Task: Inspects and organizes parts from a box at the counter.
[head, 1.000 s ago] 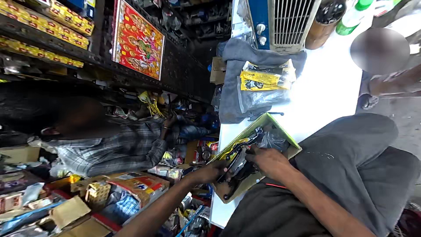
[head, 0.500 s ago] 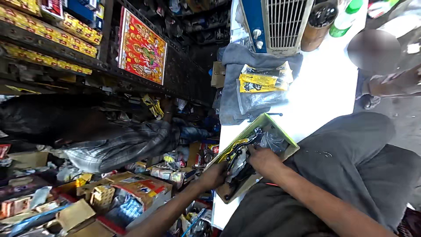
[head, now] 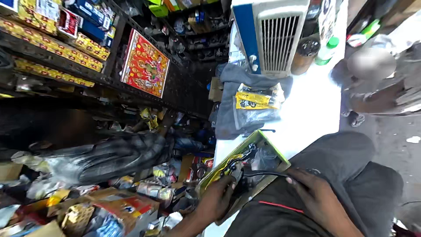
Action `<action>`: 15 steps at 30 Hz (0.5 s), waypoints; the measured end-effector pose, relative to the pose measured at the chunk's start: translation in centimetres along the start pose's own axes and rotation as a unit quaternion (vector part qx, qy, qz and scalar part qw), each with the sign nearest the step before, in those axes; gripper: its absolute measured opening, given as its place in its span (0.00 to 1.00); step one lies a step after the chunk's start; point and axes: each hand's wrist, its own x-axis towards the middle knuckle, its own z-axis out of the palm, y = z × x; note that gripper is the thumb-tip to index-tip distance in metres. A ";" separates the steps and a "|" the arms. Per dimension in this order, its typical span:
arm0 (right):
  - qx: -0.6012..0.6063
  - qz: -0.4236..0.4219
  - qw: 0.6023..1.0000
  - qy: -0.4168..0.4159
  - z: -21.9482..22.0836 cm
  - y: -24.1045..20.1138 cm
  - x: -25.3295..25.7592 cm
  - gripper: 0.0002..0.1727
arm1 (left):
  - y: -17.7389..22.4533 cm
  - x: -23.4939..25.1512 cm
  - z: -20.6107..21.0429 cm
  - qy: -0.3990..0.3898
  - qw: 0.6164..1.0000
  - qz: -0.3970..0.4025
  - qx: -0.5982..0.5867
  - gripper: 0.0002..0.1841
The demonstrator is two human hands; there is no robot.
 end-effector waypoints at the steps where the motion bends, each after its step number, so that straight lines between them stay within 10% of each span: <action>1: 0.044 0.008 0.998 0.036 -0.6 0.6 -1.2 0.17 | 1.4 0.5 0.3 0.004 0.996 0.026 -0.087 0.20; 6: 0.093 0.056 0.984 0.138 -1.7 0.6 -5.8 0.14 | 8.8 3.2 2.9 -0.023 0.929 0.114 -0.350 0.23; 15: -0.037 0.072 0.957 0.280 0.2 -0.9 -10.1 0.17 | 16.9 7.6 5.9 0.026 0.905 0.136 -0.403 0.11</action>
